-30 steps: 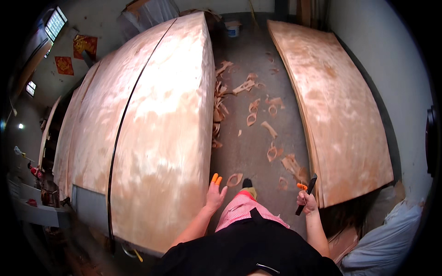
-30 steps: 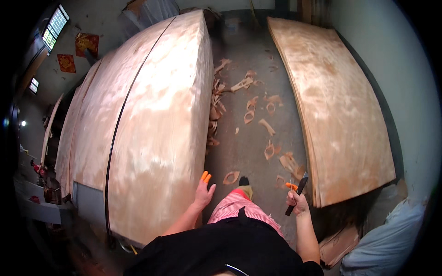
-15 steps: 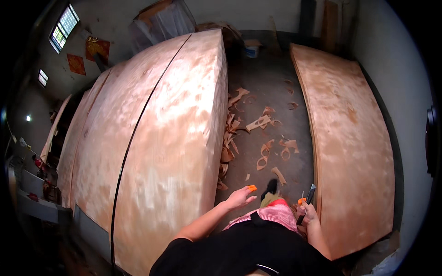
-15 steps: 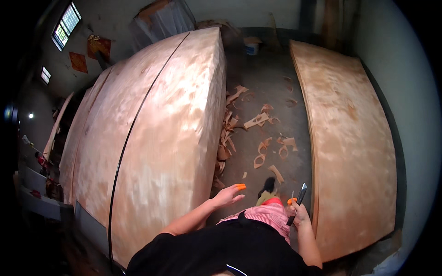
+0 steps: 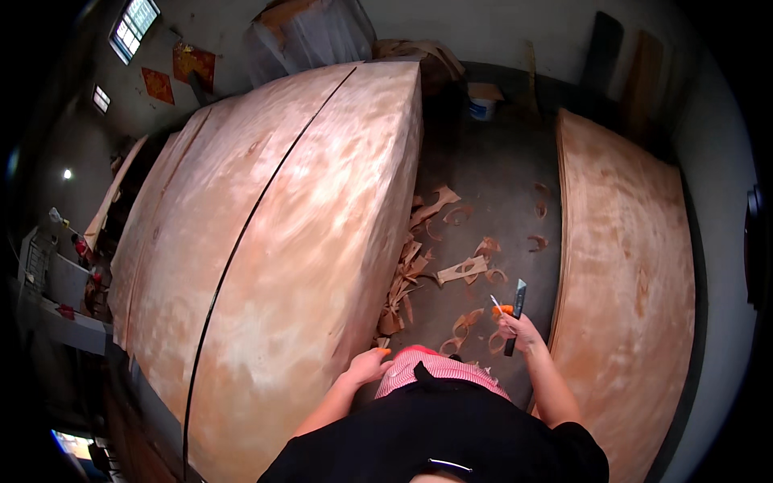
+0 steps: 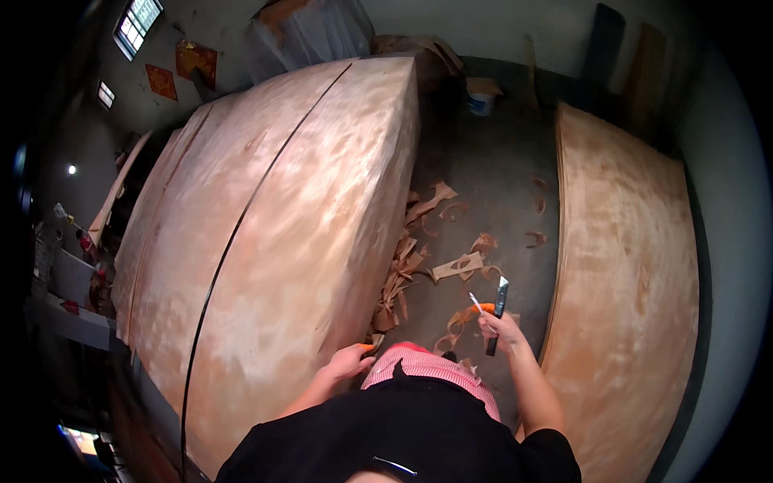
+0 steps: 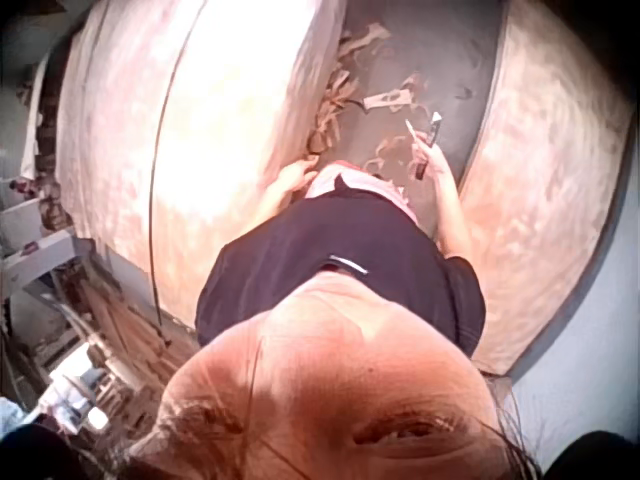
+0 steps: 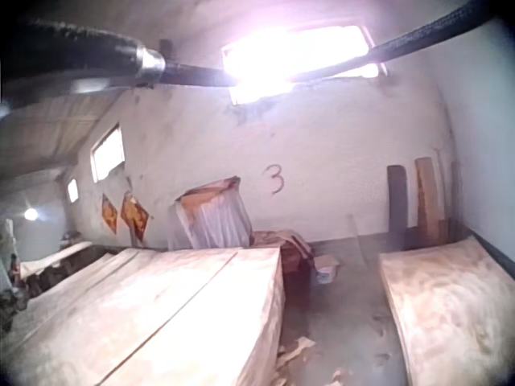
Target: The person uses a utility knife to cut a large sheet of wood veneer on a workbench. They align a template on the veneer and trace its outline to cut a specific shape. The person also uses a long metal ruler to guide straight cuts along the edges of the material.
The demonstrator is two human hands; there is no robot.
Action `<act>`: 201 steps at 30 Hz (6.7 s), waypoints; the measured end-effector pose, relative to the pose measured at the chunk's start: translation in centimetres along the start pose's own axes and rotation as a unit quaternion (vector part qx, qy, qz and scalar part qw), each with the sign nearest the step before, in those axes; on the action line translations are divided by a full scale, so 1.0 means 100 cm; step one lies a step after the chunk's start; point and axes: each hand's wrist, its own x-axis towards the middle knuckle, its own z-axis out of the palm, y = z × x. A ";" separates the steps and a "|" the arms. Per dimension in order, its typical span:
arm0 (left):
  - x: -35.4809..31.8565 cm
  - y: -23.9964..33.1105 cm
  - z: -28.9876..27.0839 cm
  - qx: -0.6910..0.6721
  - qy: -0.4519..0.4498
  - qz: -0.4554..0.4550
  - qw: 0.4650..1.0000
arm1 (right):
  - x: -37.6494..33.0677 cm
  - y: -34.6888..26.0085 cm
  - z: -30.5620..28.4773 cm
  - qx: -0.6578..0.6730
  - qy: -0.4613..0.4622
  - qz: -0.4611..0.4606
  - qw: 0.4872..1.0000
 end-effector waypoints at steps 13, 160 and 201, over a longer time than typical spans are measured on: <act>0.334 0.007 -0.127 -0.095 0.002 -0.012 0.995 | 0.256 -0.206 -0.060 -0.054 0.058 0.023 0.997; 1.118 -0.521 -0.817 0.119 0.486 -0.400 0.768 | 1.598 -0.480 0.403 -0.669 -0.321 -0.121 0.659; 1.117 -0.523 -0.816 0.102 0.552 -0.282 0.778 | 1.569 -0.479 0.394 -0.475 -0.244 0.174 0.827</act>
